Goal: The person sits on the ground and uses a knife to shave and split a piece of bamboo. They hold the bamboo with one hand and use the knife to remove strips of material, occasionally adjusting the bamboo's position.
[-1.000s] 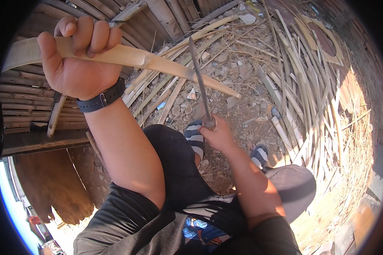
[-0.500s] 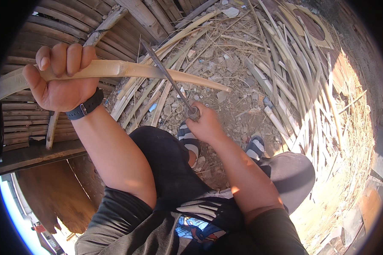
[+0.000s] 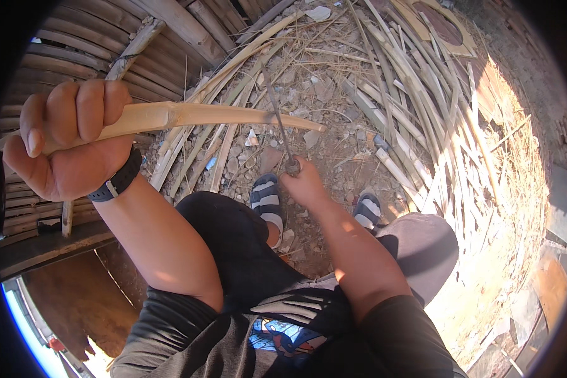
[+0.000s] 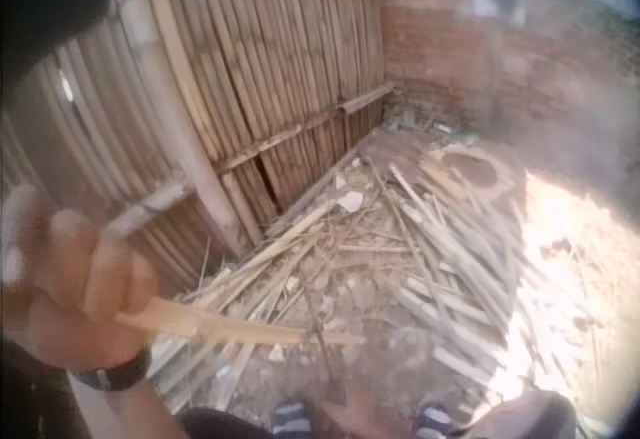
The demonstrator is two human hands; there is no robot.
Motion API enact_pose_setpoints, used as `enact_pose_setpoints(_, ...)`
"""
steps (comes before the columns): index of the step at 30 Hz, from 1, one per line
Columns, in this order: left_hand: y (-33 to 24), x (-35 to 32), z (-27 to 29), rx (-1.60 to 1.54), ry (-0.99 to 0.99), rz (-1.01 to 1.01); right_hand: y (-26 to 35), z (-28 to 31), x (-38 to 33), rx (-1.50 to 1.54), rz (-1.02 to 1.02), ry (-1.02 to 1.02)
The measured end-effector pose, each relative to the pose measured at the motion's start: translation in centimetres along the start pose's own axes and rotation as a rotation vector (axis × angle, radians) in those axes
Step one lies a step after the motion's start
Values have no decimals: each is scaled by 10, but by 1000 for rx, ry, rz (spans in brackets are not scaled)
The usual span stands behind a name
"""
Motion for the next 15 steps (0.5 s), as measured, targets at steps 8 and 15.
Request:
enact_pose_setpoints(8, 1, 4, 9, -56, 24, 6, -12, 10, 10, -38, 64, -56)
enact_pose_setpoints(15, 3, -9, 25, -142, -237, -44, -43, 3, 2, 251, -290, -75)
Point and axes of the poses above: each hand's wrist, its own x-axis towards the middle knuckle, its own z-axis out of the back of the hand, y = z × x, the point moved 7 cm from there along x, towards the middle knuckle, and after that the axes turned 9 degrees about z, right-handed, at the moved point
